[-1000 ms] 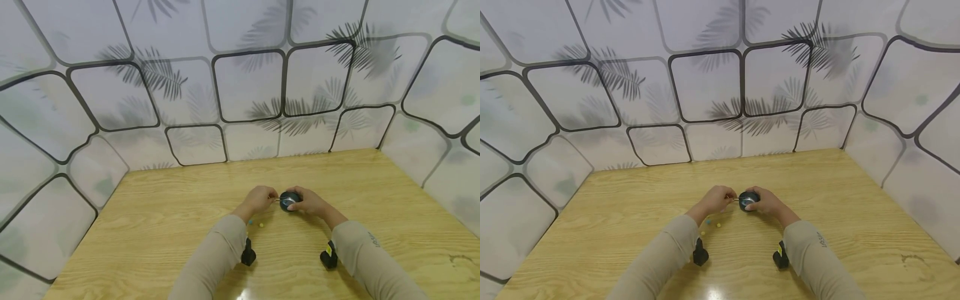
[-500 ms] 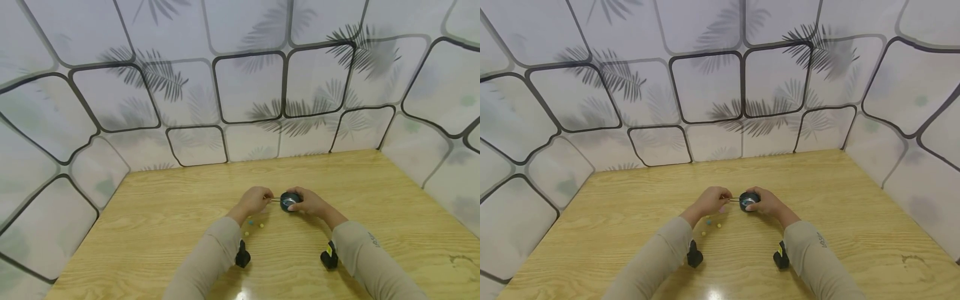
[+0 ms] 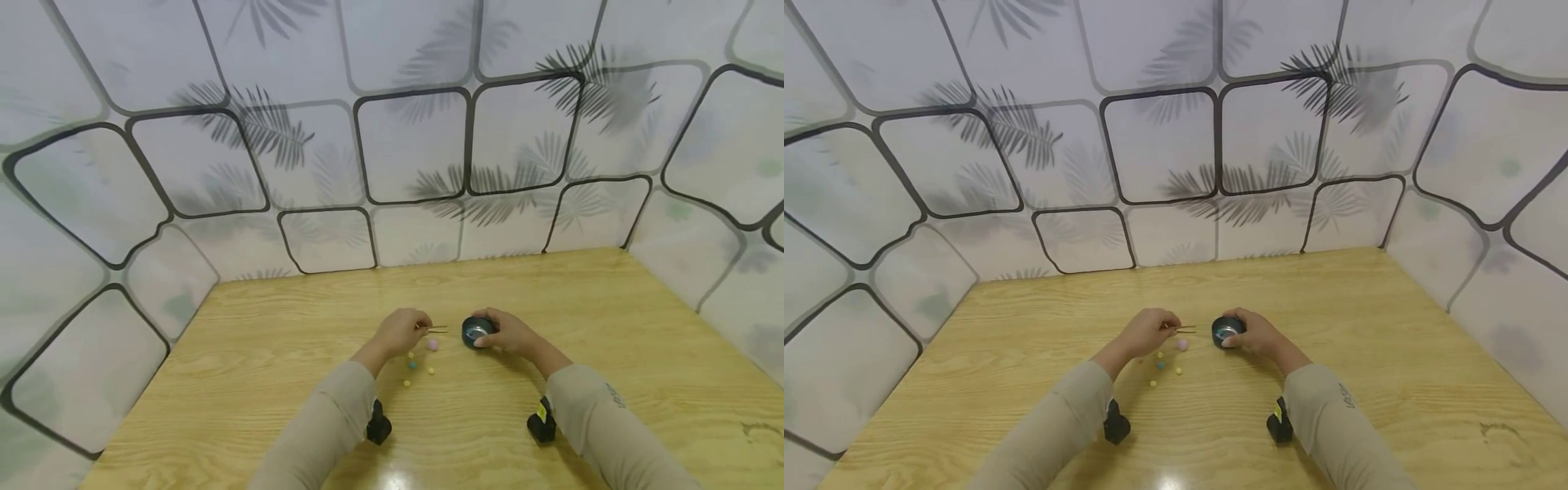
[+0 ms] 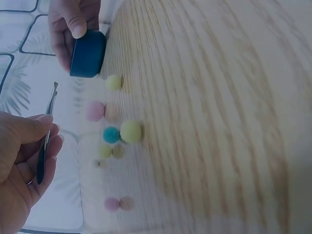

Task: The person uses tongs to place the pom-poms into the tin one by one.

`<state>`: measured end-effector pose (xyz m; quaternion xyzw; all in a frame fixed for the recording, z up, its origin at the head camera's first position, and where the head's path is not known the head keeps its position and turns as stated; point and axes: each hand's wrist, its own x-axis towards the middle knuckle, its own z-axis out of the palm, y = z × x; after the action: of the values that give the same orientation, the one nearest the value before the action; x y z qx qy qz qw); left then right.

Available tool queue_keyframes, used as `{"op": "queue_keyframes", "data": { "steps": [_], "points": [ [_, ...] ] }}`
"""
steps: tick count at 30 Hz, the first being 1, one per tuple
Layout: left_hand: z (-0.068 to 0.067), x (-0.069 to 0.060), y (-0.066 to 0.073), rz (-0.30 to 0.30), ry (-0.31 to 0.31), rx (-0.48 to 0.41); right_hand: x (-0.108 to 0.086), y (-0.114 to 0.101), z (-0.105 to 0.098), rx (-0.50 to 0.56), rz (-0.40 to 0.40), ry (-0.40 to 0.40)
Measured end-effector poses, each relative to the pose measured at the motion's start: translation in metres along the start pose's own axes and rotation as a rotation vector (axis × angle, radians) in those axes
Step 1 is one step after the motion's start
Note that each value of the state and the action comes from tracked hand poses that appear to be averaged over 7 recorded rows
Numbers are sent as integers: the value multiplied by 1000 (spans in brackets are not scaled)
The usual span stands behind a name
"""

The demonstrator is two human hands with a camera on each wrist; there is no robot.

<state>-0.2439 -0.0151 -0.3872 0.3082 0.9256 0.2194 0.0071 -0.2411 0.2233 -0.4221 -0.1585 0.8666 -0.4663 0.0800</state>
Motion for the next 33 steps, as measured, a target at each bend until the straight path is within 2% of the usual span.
{"op": "queue_keyframes", "data": {
  "steps": [4,11,20,25,33],
  "points": [
    [-3,-6,-3,-7,-1,-4,0,0,0,10,6,-4],
    [-7,-15,-14,24,31,-8,-1,-1,1,19,5,-6],
    [-12,-25,-23,1,52,-15,-1,-3,-1,14,-2,-11],
    [-15,-30,-28,-20,43,-12,0,-4,-1,19,13,-8],
    [-20,-43,-33,-17,25,-31,-2,-5,-1,29,33,-6]
  ]
}}
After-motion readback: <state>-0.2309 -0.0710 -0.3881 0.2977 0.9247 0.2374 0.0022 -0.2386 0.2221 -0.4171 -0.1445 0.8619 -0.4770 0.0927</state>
